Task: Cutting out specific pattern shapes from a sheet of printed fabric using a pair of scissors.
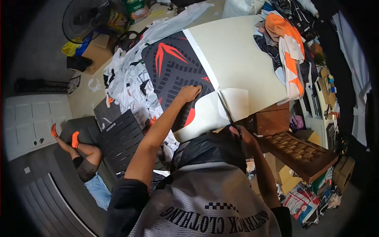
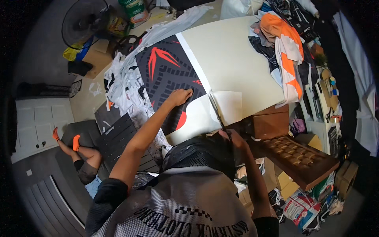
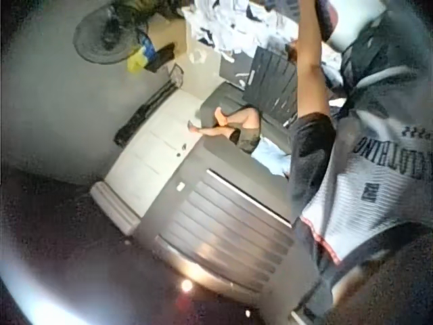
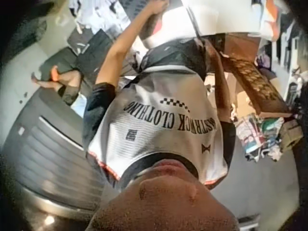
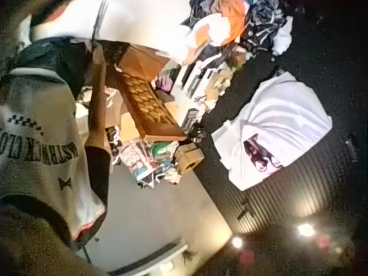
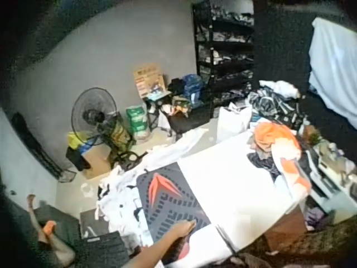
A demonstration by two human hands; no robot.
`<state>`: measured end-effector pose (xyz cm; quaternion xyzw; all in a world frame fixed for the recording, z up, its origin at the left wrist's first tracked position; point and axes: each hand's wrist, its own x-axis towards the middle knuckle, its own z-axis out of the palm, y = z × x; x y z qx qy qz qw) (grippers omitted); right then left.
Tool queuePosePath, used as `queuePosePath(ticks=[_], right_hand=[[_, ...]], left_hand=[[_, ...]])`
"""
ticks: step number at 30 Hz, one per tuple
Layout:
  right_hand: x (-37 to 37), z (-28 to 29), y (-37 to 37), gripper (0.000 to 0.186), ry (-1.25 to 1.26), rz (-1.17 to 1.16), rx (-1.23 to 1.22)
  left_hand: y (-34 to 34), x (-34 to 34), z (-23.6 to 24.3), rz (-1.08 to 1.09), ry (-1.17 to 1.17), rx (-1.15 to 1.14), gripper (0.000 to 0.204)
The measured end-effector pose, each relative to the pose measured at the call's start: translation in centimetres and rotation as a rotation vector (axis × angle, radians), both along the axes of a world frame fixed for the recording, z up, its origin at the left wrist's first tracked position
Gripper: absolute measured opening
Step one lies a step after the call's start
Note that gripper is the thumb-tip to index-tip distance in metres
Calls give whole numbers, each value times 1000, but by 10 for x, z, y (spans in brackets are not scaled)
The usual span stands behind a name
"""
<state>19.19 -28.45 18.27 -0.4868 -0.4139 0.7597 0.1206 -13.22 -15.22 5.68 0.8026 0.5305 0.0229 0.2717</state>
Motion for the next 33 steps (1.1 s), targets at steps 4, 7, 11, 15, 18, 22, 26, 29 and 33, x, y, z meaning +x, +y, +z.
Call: queuePosePath(ticks=[4,7,11,15,18,22,26,29,33], right_hand=[[-20,32,-3,43,-171,-72,60],[-10,-25,1,44,-180,99,32],[-13,-58,7,44,-146,85,59],[-13,-72,16,45,-112,22,88],[-8,-77,27,47,-85,61,62],[-8,-68,33,49,-52,20,79],[-12,-77,41,50,-156,95,136],[-16,-88,47,50,-264,187,187],[-23,-93,50,52,-356,169,297]], left_hand=[[37,26,9,-116,2,-3,8],[55,42,3,-211,-105,25,17],[67,46,0,-284,-199,88,29],[71,46,4,-285,-230,36,36],[71,44,4,-260,-255,-21,39],[70,42,5,-249,-234,-65,45],[62,36,-1,-235,-240,53,52],[59,30,-7,-219,-242,184,56],[62,25,-13,-228,-228,127,62]])
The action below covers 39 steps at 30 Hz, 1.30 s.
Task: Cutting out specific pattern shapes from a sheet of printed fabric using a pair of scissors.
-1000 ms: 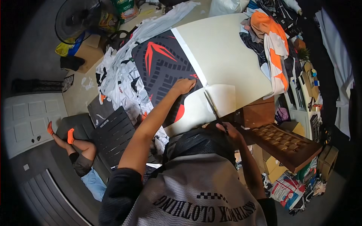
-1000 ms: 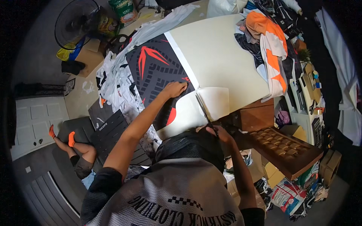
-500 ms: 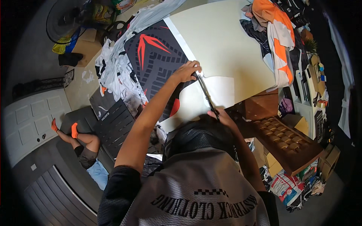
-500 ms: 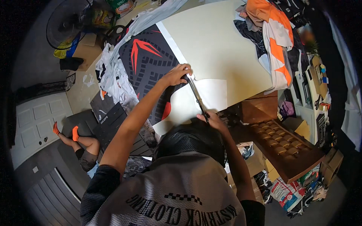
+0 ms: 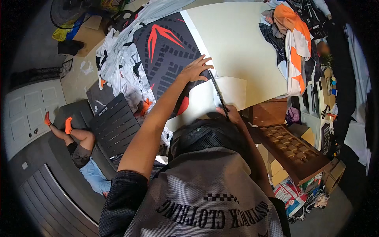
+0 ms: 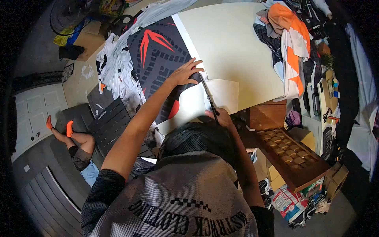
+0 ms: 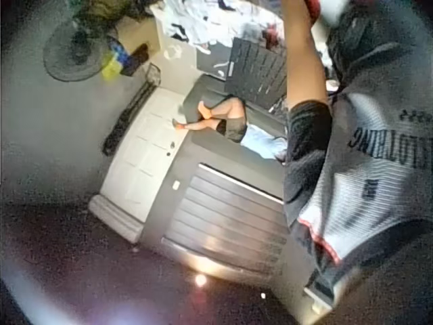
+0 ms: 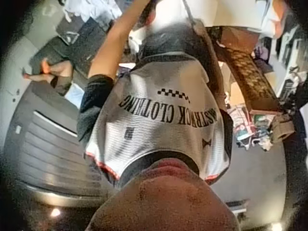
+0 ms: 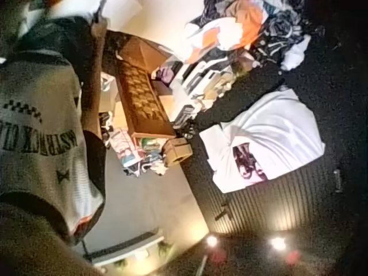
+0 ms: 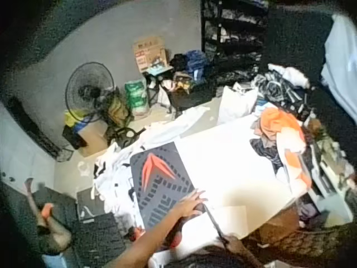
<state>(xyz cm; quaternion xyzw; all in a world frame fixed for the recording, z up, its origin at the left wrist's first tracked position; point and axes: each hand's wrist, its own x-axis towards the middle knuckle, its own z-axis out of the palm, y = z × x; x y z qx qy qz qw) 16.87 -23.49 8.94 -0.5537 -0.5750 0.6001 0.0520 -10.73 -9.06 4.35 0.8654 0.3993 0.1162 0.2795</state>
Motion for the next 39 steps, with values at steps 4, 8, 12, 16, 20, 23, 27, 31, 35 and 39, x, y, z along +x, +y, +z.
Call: queuePosePath(ticks=[4,8,12,16,20,23,27,31,35,39], right_hand=[[-3,1,-4,54,-12,-22,-32],[-2,1,-5,56,-7,-51,-18],[-2,-1,-6,57,-11,-61,-1],[-1,-2,-5,51,-52,-22,-1],[0,-6,-7,60,-61,-45,5],[-2,-1,-6,61,-52,-59,-3],[-3,2,-7,59,-43,-82,-20],[-3,4,-7,51,-43,-113,-42],[-3,5,-5,50,-32,-120,-16],[-3,5,-5,49,-30,-106,-14]], left_hand=[[-3,-3,-5,12,-23,16,62],[-1,-1,-7,10,-30,19,62],[-2,-1,-9,-4,-36,10,63],[0,-3,-13,-23,-66,11,64],[1,-3,-17,-35,-57,39,63],[1,-4,-18,-33,-43,51,62],[1,-5,-20,-32,-39,62,62],[2,-6,-21,-37,-65,61,62],[3,-6,-20,-44,-55,65,61],[2,-5,-20,-40,-61,71,63]])
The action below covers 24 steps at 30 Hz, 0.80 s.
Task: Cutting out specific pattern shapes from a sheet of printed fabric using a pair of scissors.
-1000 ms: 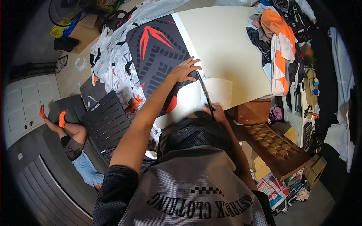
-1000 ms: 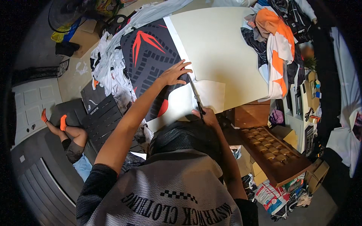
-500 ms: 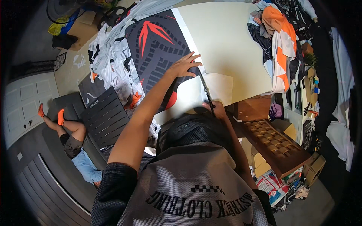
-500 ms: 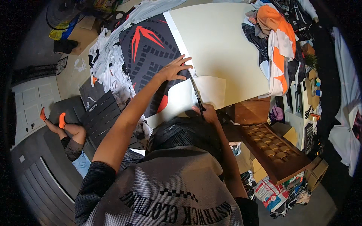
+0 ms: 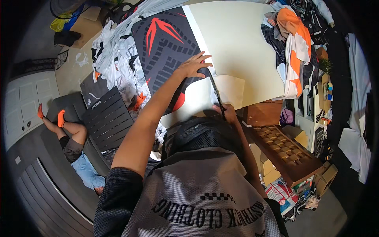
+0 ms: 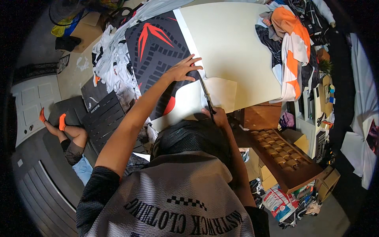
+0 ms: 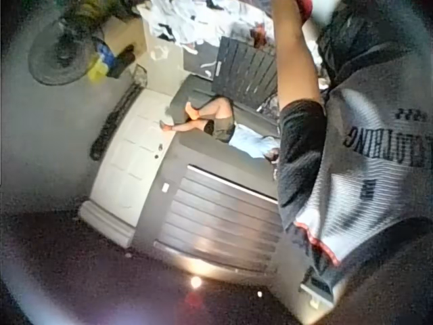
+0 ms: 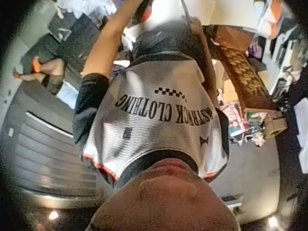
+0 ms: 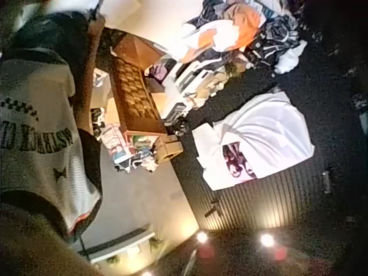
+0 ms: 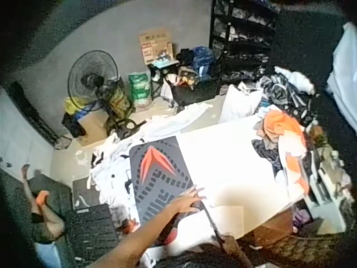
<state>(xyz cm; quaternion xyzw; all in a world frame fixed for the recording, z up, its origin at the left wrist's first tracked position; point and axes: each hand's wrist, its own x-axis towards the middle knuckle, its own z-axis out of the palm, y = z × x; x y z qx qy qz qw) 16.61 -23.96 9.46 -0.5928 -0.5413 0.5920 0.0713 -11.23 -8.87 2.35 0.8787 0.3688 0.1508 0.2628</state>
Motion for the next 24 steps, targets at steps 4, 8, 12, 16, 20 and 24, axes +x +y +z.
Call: queuePosePath(ticks=[4,8,12,16,20,24], right_hand=[[0,2,0,48,-12,11,-16],[0,-1,-2,50,-16,7,-37],[-1,-6,-6,59,12,-24,-52],[-2,-2,-4,58,20,-32,-81],[-1,-2,-6,59,19,-47,-100],[-2,0,-8,54,11,-55,-45]], left_hand=[[-1,1,-1,16,-5,-6,64],[-1,1,1,27,-2,-8,66],[0,1,5,20,19,10,66],[0,0,7,15,17,22,63],[0,3,13,7,31,21,63],[-2,4,14,14,54,17,63]])
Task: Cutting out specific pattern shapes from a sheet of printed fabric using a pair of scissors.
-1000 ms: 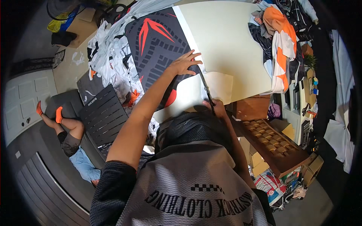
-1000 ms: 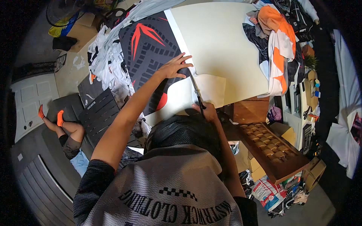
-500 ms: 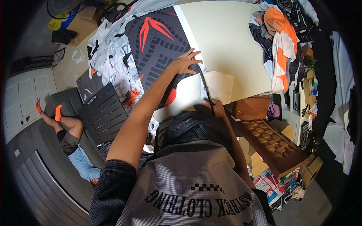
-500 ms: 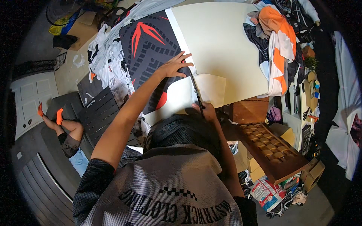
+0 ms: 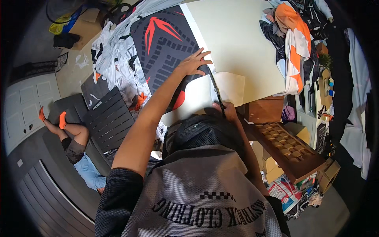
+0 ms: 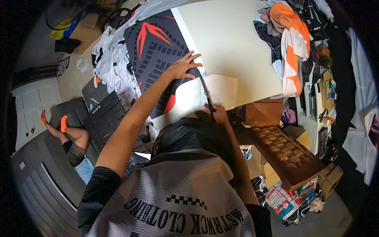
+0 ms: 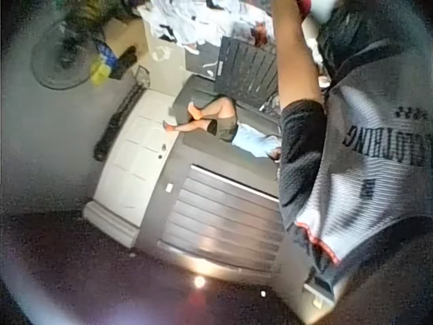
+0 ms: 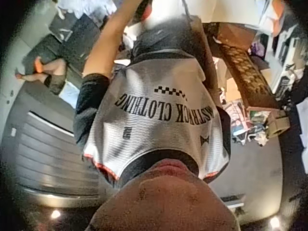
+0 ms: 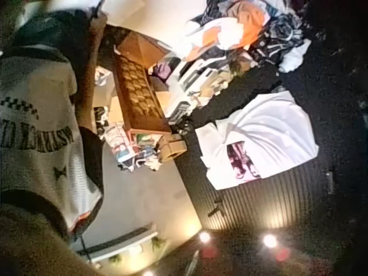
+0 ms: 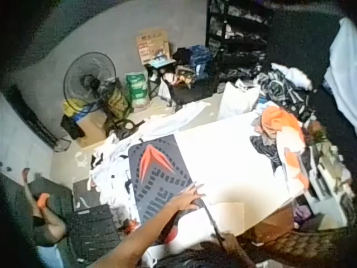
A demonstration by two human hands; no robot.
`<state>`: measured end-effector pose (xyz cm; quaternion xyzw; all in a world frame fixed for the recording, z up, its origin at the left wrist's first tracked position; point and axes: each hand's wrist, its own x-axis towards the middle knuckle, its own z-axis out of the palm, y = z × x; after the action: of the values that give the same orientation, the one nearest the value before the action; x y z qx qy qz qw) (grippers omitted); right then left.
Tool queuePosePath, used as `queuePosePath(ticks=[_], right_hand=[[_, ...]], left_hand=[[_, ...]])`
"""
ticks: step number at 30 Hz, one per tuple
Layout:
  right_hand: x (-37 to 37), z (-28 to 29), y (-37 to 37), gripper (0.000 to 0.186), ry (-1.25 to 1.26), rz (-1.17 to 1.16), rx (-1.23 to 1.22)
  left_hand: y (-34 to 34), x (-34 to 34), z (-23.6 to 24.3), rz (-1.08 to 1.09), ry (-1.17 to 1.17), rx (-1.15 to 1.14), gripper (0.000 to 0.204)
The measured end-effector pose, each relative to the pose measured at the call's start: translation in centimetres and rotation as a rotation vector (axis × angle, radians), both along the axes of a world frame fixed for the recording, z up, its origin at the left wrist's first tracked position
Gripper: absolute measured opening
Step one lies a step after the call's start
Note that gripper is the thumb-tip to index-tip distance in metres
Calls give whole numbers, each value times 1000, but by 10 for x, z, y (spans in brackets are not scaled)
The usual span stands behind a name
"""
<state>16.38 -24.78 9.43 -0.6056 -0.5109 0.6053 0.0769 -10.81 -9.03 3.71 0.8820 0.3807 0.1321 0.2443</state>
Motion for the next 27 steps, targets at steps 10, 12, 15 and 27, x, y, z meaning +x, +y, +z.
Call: queuePosePath(ticks=[10,12,15,27], right_hand=[[1,-1,3,51,-34,45,84],[1,1,4,51,-53,59,107],[1,5,5,51,-46,56,96],[7,-11,2,50,-45,120,192]], left_hand=[[1,0,-3,7,18,-18,63],[0,0,-3,17,40,-17,64],[0,1,-5,25,50,-24,64],[1,-1,-4,-6,69,-25,63]])
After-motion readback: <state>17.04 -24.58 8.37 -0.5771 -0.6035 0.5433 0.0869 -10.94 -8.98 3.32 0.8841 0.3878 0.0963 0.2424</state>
